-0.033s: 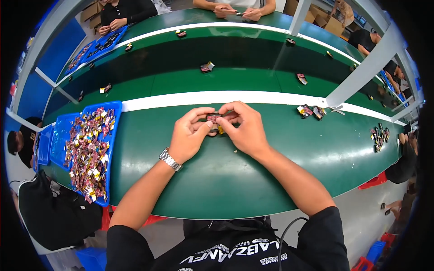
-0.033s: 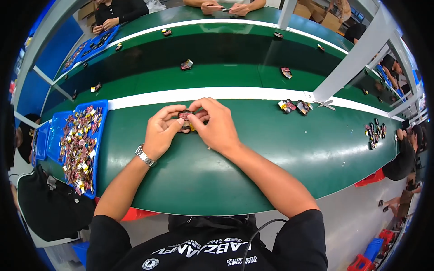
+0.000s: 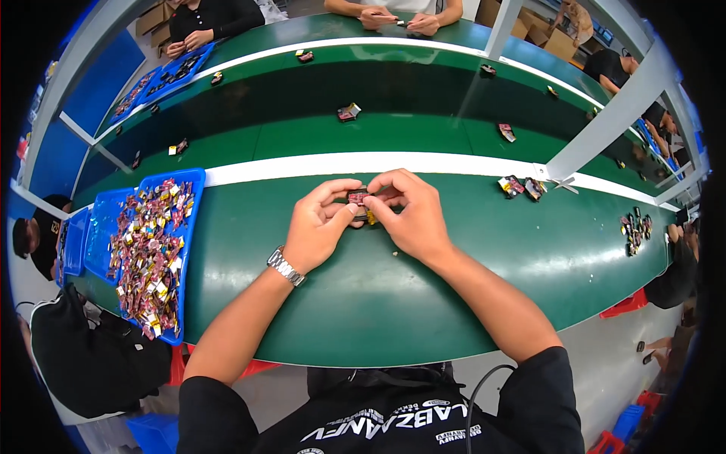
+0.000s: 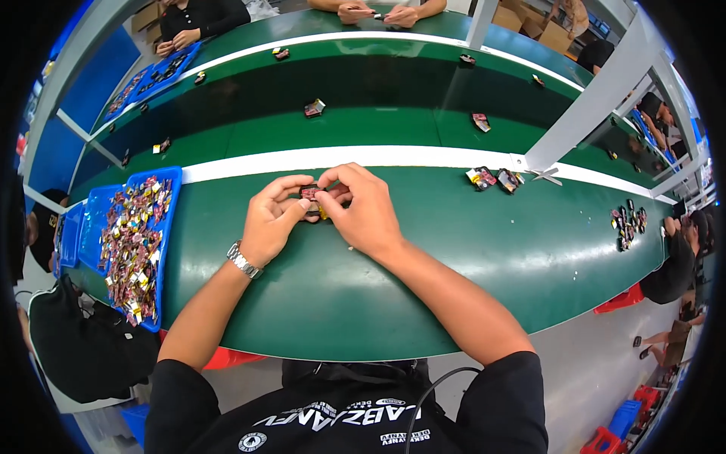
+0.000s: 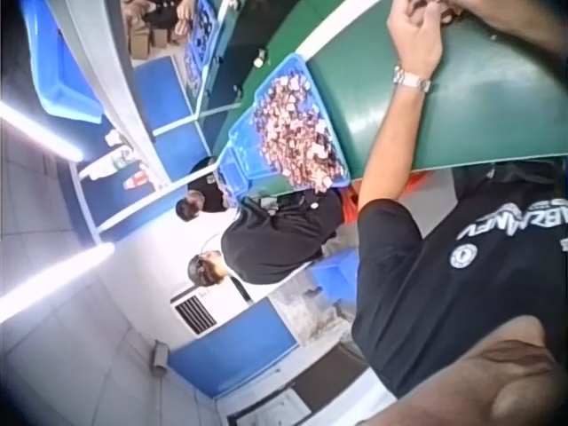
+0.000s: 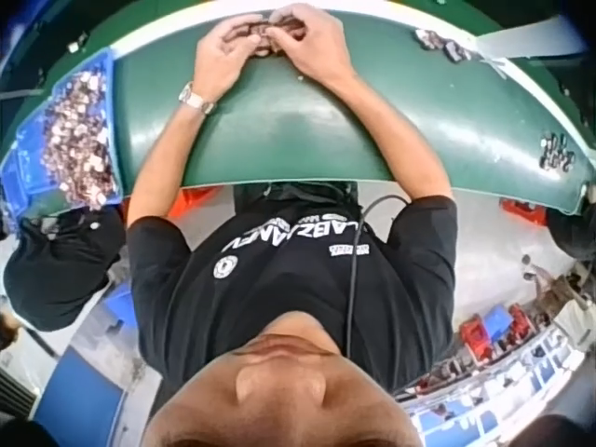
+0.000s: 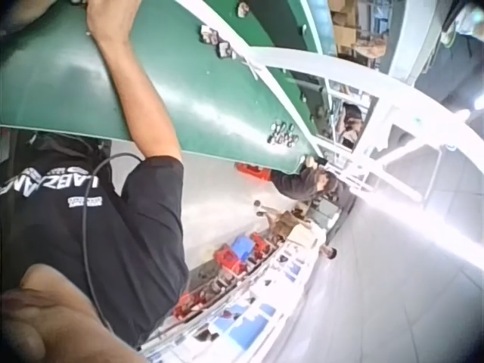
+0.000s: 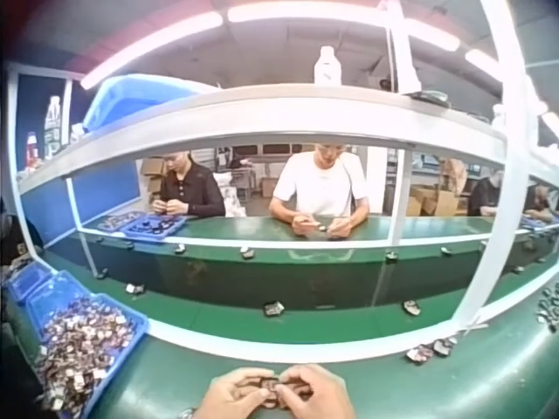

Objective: Assembling small electronic modules and applying labels in a manufacturing environment.

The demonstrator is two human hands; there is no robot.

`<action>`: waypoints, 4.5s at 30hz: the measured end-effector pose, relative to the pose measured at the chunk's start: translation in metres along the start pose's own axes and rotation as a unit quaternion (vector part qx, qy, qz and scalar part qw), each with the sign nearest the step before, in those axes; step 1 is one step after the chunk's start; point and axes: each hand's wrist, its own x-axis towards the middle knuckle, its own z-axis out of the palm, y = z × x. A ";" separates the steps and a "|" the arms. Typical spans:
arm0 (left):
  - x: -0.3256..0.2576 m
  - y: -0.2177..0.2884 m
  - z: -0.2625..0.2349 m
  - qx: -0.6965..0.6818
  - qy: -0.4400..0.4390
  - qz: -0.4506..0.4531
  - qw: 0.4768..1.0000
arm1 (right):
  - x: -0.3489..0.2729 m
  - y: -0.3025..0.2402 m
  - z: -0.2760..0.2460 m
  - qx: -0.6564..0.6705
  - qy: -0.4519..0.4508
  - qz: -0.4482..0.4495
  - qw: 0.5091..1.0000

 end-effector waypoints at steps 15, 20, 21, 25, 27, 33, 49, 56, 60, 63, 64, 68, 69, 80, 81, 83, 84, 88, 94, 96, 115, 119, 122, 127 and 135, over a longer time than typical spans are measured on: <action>0.003 0.000 0.001 0.037 0.011 -0.024 0.999 | -0.001 -0.003 0.001 -0.025 -0.018 0.023 0.999; 0.002 -0.007 -0.005 0.028 0.010 -0.028 0.999 | 0.000 -0.007 0.003 -0.018 -0.023 0.038 0.999; 0.001 -0.006 -0.006 0.041 0.010 -0.036 0.998 | 0.001 -0.006 0.004 -0.018 -0.029 0.043 0.998; 0.001 0.000 -0.003 0.014 0.011 -0.018 1.000 | 0.018 0.005 -0.009 0.022 -0.008 0.099 0.995; 0.002 0.002 -0.004 -0.024 0.032 -0.017 0.999 | 0.054 0.025 -0.040 -0.043 0.037 0.108 0.993; 0.003 -0.002 -0.010 0.028 -0.037 -0.021 0.999 | 0.116 0.088 -0.114 -0.224 0.106 0.200 0.948; 0.004 -0.008 -0.011 0.021 -0.050 -0.016 0.998 | 0.142 0.068 0.016 -0.457 0.068 0.117 0.879; 0.002 0.001 -0.017 -0.055 0.021 -0.068 0.996 | 0.123 0.065 0.007 -0.228 0.066 -0.003 0.971; -0.001 0.004 -0.017 -0.094 0.009 -0.089 0.992 | 0.046 0.007 -0.017 -0.133 -0.078 -0.061 0.986; 0.003 0.011 -0.005 -0.098 -0.083 -0.092 0.988 | -0.004 -0.016 -0.024 -0.181 -0.058 -0.109 0.976; 0.003 0.012 -0.007 -0.117 -0.107 -0.104 0.982 | -0.011 -0.014 -0.020 -0.194 -0.036 -0.139 0.970; 0.000 0.012 -0.012 -0.162 -0.115 -0.088 0.976 | -0.017 -0.011 -0.006 -0.213 -0.001 -0.172 0.962; 0.000 0.013 -0.015 -0.164 -0.112 -0.082 0.977 | -0.015 -0.013 -0.005 -0.213 0.003 -0.178 0.961; 0.000 0.008 -0.016 -0.191 -0.080 -0.066 0.976 | -0.016 -0.013 -0.007 -0.128 0.037 -0.158 0.978; 0.000 0.011 -0.015 -0.191 -0.080 -0.068 0.976 | -0.015 -0.013 -0.007 -0.127 0.038 -0.156 0.979; -0.001 0.014 -0.014 -0.191 -0.071 -0.095 0.974 | -0.012 -0.012 -0.007 -0.106 0.046 -0.129 0.985; -0.001 0.012 -0.014 -0.192 -0.072 -0.096 0.974 | -0.011 -0.011 -0.008 -0.105 0.034 -0.130 0.985; 0.000 0.009 -0.024 -0.105 -0.085 -0.106 0.985 | -0.010 -0.010 -0.008 -0.098 0.013 -0.135 0.986; -0.001 0.014 -0.019 -0.101 -0.057 -0.140 0.983 | -0.009 -0.009 -0.008 -0.119 0.015 -0.171 0.978; 0.000 0.017 -0.017 -0.130 -0.040 -0.147 0.980 | -0.011 -0.013 -0.009 -0.112 0.000 -0.142 0.984; -0.008 0.009 0.005 -0.129 -0.061 -0.124 0.982 | -0.020 -0.008 -0.004 -0.306 -0.008 -0.160 0.938; -0.006 0.009 0.006 -0.097 -0.053 -0.114 0.987 | -0.017 -0.008 -0.006 -0.324 -0.006 -0.179 0.929; -0.006 0.013 0.007 -0.117 -0.046 -0.109 0.986 | -0.015 -0.009 -0.009 -0.272 0.006 -0.187 0.944; -0.005 0.007 -0.001 -0.117 -0.060 -0.114 0.985 | -0.008 -0.007 -0.020 -0.204 -0.079 -0.202 0.955; -0.004 0.011 0.005 -0.074 -0.074 -0.092 0.990 | -0.008 0.004 -0.024 -0.142 -0.107 -0.135 0.975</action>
